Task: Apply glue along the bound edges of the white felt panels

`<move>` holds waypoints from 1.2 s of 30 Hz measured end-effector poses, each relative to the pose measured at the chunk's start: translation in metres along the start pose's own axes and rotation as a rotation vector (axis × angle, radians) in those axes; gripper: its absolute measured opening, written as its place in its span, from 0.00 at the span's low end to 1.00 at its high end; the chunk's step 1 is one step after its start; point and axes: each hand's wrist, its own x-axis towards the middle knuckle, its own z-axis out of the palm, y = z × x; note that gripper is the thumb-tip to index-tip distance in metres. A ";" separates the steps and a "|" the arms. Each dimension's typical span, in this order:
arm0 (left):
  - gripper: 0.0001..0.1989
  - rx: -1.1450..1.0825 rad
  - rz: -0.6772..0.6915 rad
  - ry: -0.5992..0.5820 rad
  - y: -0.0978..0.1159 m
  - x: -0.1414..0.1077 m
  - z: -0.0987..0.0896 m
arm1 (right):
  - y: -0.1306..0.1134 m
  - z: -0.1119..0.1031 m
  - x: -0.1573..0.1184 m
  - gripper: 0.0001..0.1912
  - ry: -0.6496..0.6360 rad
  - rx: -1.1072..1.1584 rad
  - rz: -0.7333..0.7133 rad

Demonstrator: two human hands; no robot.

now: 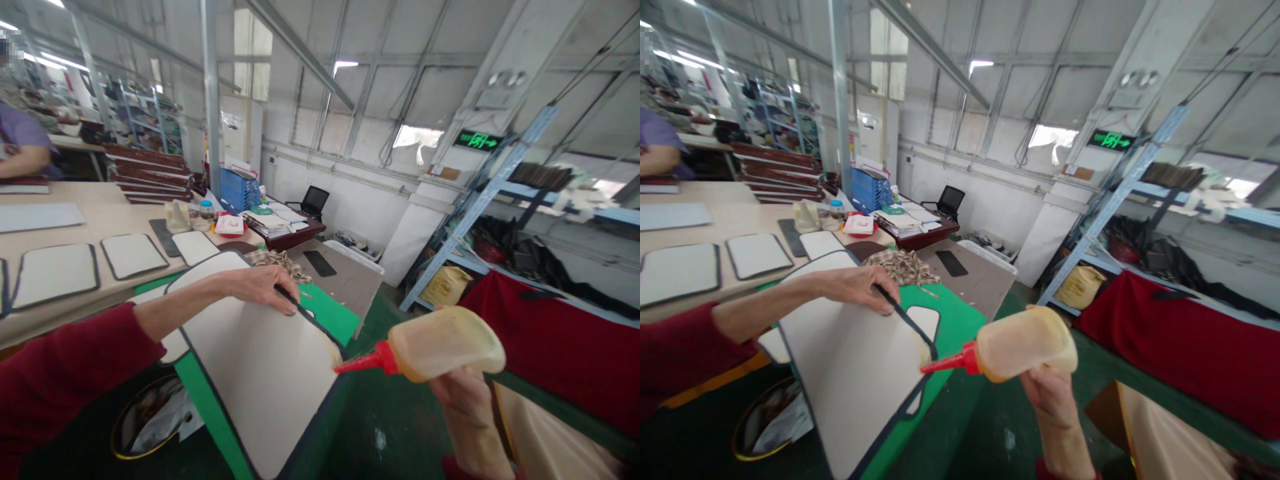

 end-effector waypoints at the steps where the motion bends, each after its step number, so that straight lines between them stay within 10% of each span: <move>1: 0.11 -0.001 0.005 0.022 -0.002 -0.001 0.000 | 0.001 0.000 -0.003 0.29 0.034 0.021 -0.005; 10: 0.13 -0.010 -0.091 0.116 -0.018 -0.014 0.011 | 0.009 0.009 -0.004 0.27 0.236 0.101 -0.080; 36: 0.14 -0.040 -0.179 0.124 -0.023 -0.032 0.014 | 0.007 0.021 0.008 0.24 0.103 0.066 -0.083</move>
